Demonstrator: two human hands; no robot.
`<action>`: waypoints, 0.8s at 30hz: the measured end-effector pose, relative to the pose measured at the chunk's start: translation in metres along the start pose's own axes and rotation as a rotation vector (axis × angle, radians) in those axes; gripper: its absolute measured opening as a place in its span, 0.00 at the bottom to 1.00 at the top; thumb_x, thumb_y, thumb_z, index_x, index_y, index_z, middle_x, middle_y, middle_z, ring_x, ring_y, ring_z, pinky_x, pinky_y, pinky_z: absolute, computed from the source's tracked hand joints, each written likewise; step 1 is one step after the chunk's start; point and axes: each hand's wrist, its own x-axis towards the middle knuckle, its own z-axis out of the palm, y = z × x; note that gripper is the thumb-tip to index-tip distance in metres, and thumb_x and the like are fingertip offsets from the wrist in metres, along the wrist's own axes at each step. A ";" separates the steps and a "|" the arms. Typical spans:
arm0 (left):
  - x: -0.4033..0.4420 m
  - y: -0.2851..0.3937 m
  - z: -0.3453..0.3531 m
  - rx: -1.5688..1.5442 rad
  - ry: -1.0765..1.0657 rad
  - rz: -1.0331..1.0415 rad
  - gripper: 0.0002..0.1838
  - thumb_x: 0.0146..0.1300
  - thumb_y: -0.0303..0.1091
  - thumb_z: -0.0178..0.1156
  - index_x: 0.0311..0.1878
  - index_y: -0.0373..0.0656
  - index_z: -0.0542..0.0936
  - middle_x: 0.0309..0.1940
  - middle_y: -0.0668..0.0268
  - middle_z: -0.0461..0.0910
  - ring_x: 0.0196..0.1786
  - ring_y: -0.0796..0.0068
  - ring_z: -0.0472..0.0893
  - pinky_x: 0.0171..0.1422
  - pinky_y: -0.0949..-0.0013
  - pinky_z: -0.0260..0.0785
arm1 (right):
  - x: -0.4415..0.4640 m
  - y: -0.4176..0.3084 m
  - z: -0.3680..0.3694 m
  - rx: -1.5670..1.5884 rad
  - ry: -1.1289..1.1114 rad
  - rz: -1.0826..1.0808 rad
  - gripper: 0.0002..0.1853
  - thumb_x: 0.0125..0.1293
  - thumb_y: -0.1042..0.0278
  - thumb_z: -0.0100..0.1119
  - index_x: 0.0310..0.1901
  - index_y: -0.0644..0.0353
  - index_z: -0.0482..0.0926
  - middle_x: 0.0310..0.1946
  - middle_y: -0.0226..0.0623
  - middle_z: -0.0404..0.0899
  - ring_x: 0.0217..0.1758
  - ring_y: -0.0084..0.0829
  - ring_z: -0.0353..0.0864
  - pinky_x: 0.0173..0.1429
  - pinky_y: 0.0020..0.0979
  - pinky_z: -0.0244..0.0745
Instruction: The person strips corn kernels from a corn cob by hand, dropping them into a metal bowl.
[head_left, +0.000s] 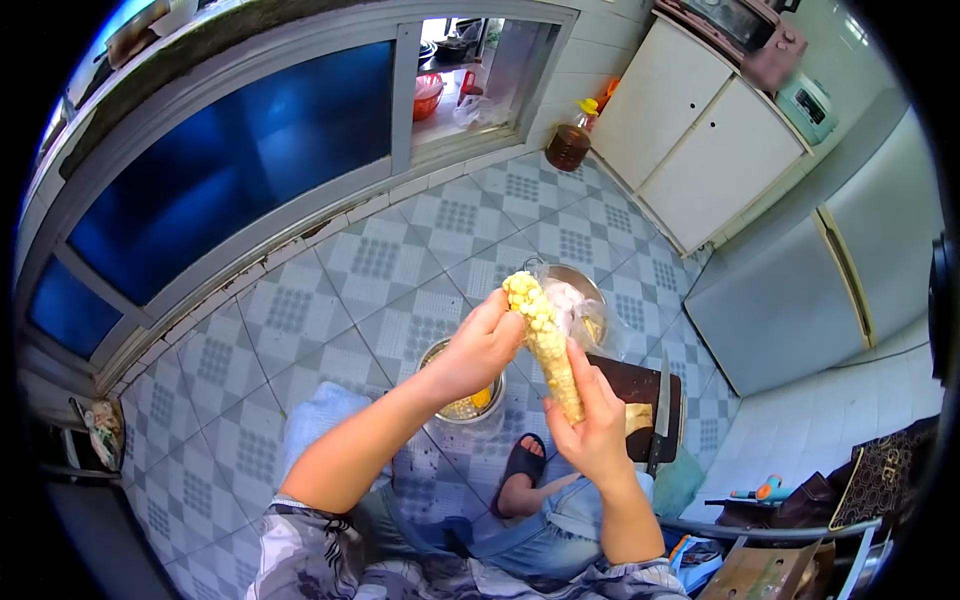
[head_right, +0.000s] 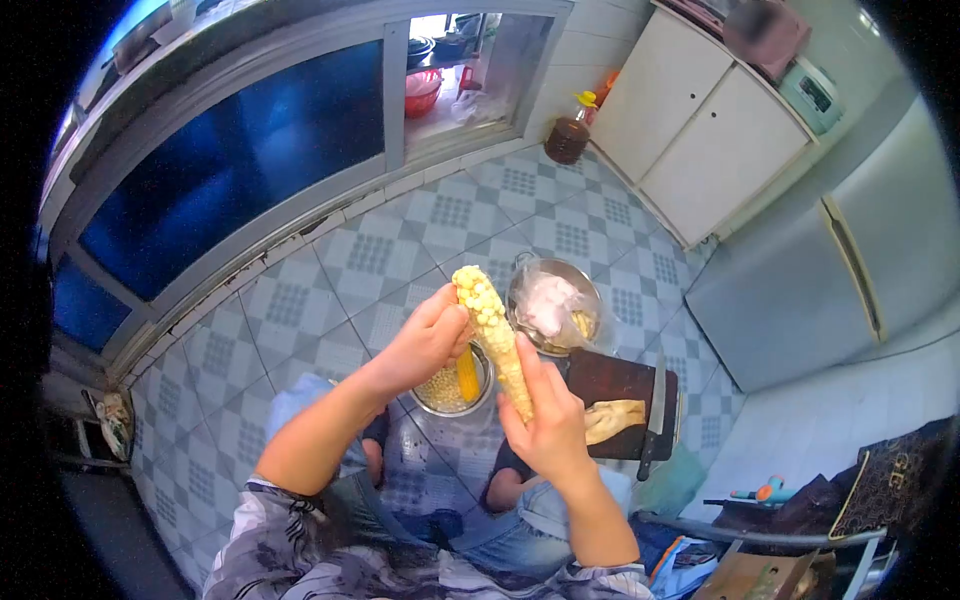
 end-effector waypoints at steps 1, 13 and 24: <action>0.002 -0.004 -0.002 0.029 0.027 0.005 0.08 0.68 0.30 0.39 0.46 0.45 0.67 0.22 0.77 0.62 0.20 0.88 0.57 0.22 0.80 0.49 | 0.000 0.001 0.001 -0.002 -0.005 -0.002 0.36 0.51 0.77 0.61 0.65 0.60 0.65 0.36 0.45 0.77 0.33 0.44 0.80 0.37 0.36 0.76; 0.000 0.023 -0.011 -0.249 -0.120 -0.182 0.07 0.66 0.31 0.42 0.43 0.44 0.69 0.24 0.76 0.64 0.19 0.90 0.56 0.22 0.81 0.48 | 0.002 0.003 -0.005 0.074 0.016 0.020 0.36 0.50 0.79 0.60 0.65 0.62 0.64 0.37 0.46 0.77 0.32 0.39 0.80 0.37 0.33 0.75; -0.002 0.011 0.000 -0.024 -0.095 -0.015 0.08 0.73 0.36 0.39 0.47 0.45 0.66 0.24 0.77 0.62 0.21 0.89 0.57 0.23 0.81 0.50 | -0.002 0.002 -0.002 0.057 0.020 -0.025 0.37 0.51 0.79 0.61 0.66 0.62 0.63 0.37 0.46 0.76 0.32 0.40 0.79 0.36 0.33 0.74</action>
